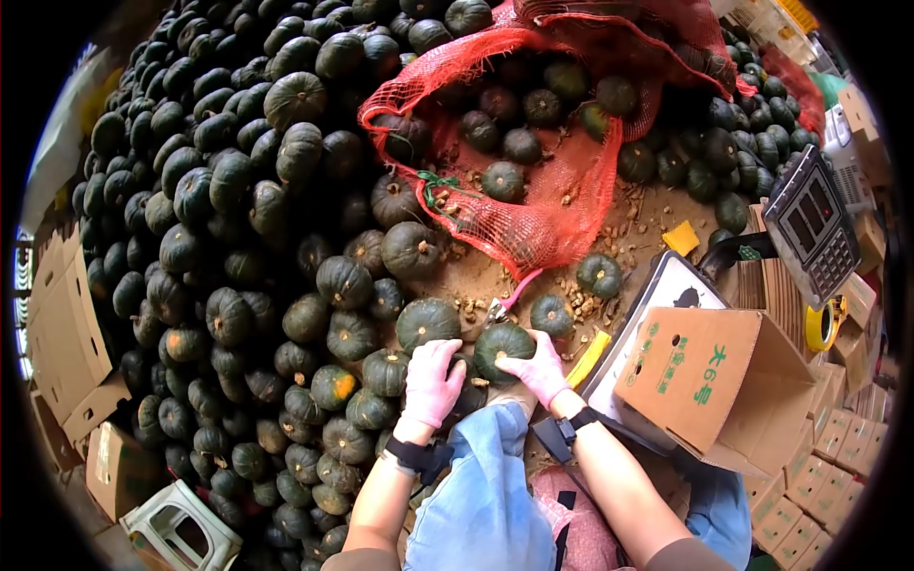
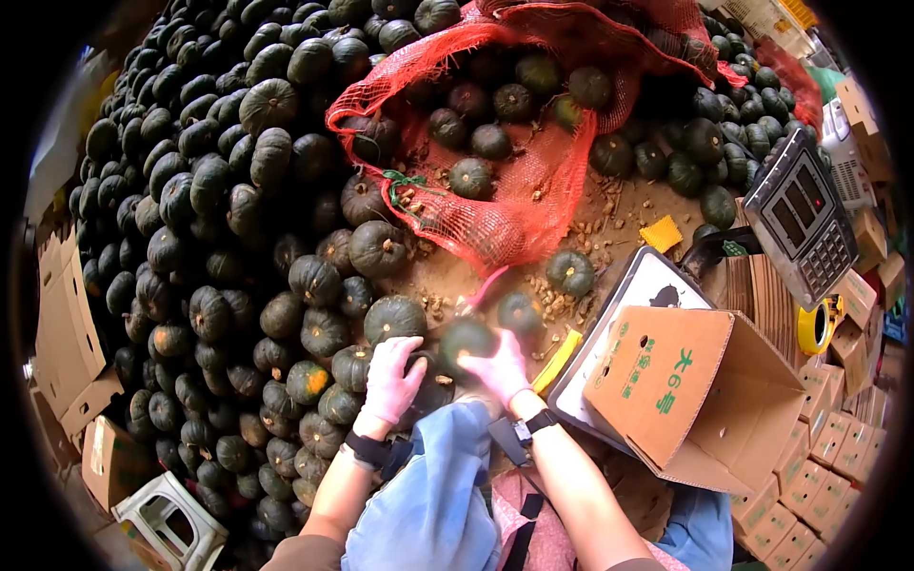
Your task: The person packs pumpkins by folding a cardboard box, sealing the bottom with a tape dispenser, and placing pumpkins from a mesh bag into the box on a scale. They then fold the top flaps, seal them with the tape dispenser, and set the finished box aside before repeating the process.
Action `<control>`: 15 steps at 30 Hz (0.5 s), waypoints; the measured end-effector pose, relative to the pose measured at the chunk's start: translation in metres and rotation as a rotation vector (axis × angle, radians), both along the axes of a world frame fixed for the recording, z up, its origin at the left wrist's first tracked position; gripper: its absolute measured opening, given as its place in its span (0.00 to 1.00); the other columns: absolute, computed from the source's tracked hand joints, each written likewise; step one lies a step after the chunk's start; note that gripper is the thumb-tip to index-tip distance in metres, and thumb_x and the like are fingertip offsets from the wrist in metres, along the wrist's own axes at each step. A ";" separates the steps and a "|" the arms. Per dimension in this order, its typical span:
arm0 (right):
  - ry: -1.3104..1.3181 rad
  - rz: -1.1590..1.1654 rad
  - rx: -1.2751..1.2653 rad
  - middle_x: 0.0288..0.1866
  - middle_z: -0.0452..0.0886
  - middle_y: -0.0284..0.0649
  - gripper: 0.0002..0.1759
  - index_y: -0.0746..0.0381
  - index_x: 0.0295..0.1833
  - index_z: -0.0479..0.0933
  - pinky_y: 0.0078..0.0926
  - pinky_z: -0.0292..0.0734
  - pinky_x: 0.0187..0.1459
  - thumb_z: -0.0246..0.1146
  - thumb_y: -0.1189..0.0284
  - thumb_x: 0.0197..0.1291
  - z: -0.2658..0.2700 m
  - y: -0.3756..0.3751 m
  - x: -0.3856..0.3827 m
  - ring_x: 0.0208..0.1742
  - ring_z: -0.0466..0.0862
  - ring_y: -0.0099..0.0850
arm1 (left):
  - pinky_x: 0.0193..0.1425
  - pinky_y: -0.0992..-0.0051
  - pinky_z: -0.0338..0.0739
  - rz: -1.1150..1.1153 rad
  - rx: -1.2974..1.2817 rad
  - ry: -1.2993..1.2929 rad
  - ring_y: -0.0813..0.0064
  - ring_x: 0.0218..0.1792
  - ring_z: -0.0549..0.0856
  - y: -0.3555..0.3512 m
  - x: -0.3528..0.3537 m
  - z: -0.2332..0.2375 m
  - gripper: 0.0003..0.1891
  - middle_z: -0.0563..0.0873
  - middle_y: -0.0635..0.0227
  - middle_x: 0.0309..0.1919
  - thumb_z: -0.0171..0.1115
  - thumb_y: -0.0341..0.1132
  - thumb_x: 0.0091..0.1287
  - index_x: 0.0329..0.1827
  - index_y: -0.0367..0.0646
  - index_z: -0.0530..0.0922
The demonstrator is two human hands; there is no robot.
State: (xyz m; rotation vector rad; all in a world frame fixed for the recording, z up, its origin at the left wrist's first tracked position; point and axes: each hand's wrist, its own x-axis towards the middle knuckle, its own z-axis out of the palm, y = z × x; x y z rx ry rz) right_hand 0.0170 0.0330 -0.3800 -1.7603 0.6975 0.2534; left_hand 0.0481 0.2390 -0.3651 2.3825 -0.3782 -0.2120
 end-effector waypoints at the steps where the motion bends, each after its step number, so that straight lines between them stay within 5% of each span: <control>1: 0.077 0.078 -0.094 0.44 0.90 0.48 0.29 0.65 0.49 0.85 0.35 0.83 0.53 0.82 0.60 0.43 0.002 -0.001 0.002 0.47 0.89 0.40 | 0.63 0.60 0.76 0.019 -0.019 -0.002 0.54 0.54 0.81 0.000 0.002 0.000 0.19 0.85 0.59 0.51 0.69 0.32 0.61 0.56 0.43 0.82; 6: 0.228 0.160 -0.228 0.55 0.85 0.51 0.41 0.62 0.59 0.79 0.40 0.79 0.62 0.83 0.56 0.38 -0.020 0.001 -0.002 0.58 0.84 0.46 | 0.63 0.62 0.78 0.134 -0.222 0.058 0.55 0.54 0.85 -0.031 0.059 -0.020 0.22 0.86 0.53 0.50 0.70 0.40 0.65 0.58 0.37 0.80; 10: 0.204 0.127 -0.062 0.61 0.79 0.52 0.47 0.61 0.66 0.70 0.40 0.76 0.66 0.83 0.59 0.40 -0.011 0.007 -0.003 0.64 0.79 0.48 | 0.60 0.65 0.79 0.319 -0.587 0.979 0.60 0.57 0.85 -0.082 0.141 -0.039 0.39 0.84 0.52 0.61 0.72 0.56 0.65 0.67 0.31 0.75; 11: 0.191 0.135 -0.072 0.61 0.78 0.52 0.47 0.61 0.66 0.70 0.41 0.76 0.66 0.83 0.60 0.40 -0.009 0.007 -0.005 0.64 0.79 0.48 | 0.36 0.73 0.77 0.534 -0.647 1.101 0.77 0.33 0.78 -0.101 0.153 -0.022 0.23 0.80 0.69 0.36 0.69 0.51 0.70 0.55 0.41 0.79; 12: 0.179 0.143 -0.081 0.62 0.78 0.52 0.46 0.61 0.66 0.70 0.41 0.75 0.66 0.82 0.61 0.41 -0.008 0.007 -0.006 0.65 0.78 0.48 | 0.35 0.72 0.76 0.551 -0.615 1.159 0.78 0.32 0.78 -0.104 0.168 -0.029 0.19 0.80 0.71 0.33 0.66 0.50 0.72 0.49 0.41 0.80; 14: 0.171 0.178 -0.193 0.63 0.75 0.54 0.49 0.58 0.69 0.67 0.42 0.75 0.66 0.81 0.58 0.41 0.000 0.012 -0.006 0.63 0.78 0.50 | 0.37 0.73 0.76 0.181 -0.599 0.980 0.74 0.32 0.80 -0.102 0.193 -0.055 0.14 0.82 0.71 0.35 0.62 0.46 0.75 0.44 0.42 0.81; 15: 0.155 0.159 -0.223 0.64 0.74 0.54 0.49 0.58 0.69 0.66 0.43 0.75 0.66 0.81 0.58 0.42 -0.003 0.017 -0.008 0.64 0.78 0.51 | 0.44 0.71 0.79 -0.194 -0.422 0.565 0.68 0.38 0.84 -0.106 0.199 -0.026 0.10 0.86 0.65 0.39 0.58 0.36 0.75 0.44 0.39 0.82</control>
